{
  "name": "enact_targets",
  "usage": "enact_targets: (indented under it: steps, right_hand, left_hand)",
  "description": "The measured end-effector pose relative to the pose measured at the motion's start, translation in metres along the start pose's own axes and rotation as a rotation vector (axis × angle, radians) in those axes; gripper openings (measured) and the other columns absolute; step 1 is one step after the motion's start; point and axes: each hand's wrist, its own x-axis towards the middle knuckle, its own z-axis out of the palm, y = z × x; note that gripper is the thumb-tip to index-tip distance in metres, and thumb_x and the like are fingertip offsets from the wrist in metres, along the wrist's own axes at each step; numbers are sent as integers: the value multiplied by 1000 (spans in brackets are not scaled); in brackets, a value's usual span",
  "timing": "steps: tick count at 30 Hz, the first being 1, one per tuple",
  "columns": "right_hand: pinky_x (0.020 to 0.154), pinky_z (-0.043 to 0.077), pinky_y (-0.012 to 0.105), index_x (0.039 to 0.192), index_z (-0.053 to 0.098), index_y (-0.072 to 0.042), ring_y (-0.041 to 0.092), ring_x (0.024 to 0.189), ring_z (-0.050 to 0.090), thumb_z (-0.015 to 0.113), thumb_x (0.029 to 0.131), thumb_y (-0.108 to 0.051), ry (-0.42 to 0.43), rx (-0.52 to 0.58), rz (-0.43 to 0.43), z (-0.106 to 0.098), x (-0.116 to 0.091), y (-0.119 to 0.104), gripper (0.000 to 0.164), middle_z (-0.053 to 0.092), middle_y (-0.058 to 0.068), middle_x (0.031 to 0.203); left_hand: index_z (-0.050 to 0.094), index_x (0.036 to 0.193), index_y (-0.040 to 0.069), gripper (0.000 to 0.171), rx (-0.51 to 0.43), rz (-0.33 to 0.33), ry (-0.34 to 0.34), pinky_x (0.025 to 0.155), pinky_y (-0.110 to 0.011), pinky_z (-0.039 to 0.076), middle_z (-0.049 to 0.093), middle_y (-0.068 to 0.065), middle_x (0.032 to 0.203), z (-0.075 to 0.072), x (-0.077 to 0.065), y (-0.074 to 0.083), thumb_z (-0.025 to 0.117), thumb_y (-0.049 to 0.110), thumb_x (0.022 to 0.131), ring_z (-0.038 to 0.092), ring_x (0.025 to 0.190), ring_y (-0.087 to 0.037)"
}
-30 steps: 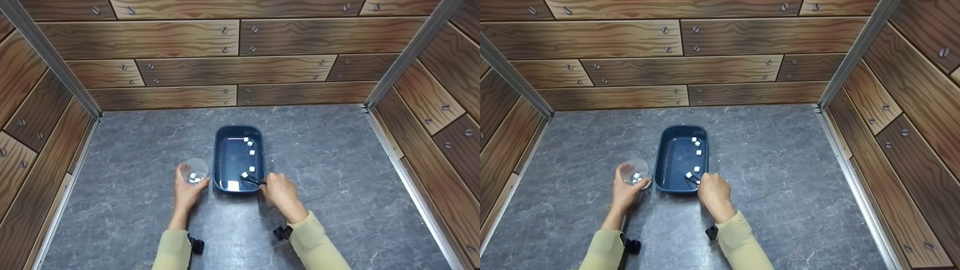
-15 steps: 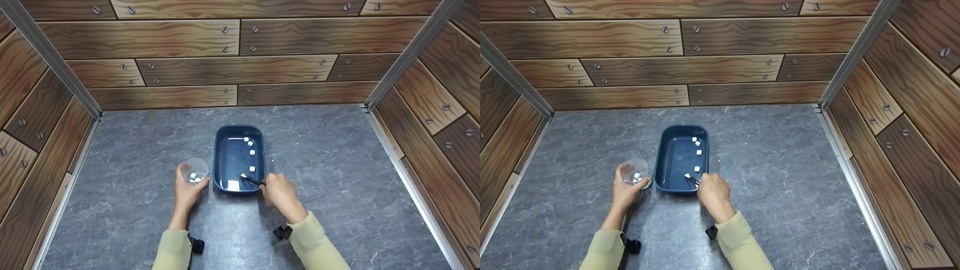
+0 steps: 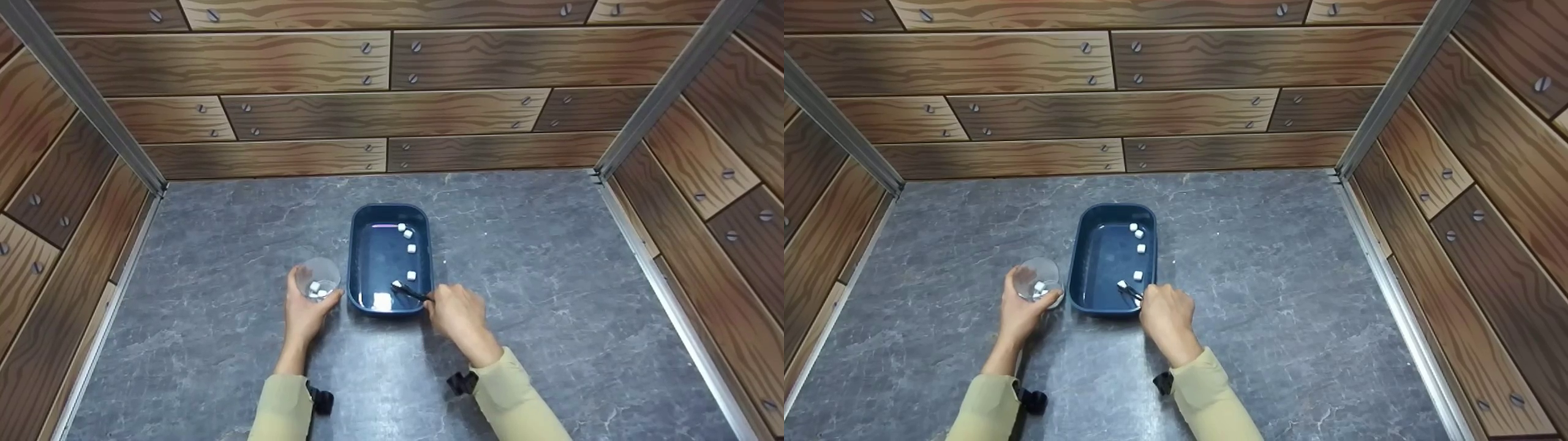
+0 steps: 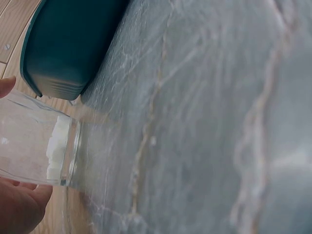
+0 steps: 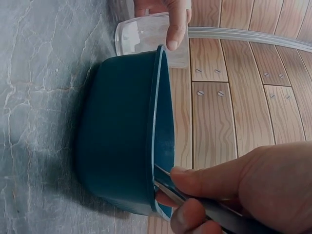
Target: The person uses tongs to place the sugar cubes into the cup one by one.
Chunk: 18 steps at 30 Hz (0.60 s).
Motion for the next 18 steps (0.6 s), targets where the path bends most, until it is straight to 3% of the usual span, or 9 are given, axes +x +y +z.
enact_targets:
  steps: [18]
  right_hand:
    - [46,43,36,96,79,-18,21,55,57,69,92,-24,68,104,-46,-1,-2,4,13,69,2,72]
  left_hand:
    - [36,142,-3,97,-14,13,0,108,-46,35,48,-27,137,1,1,-2,91,17,65,46,126,-38]
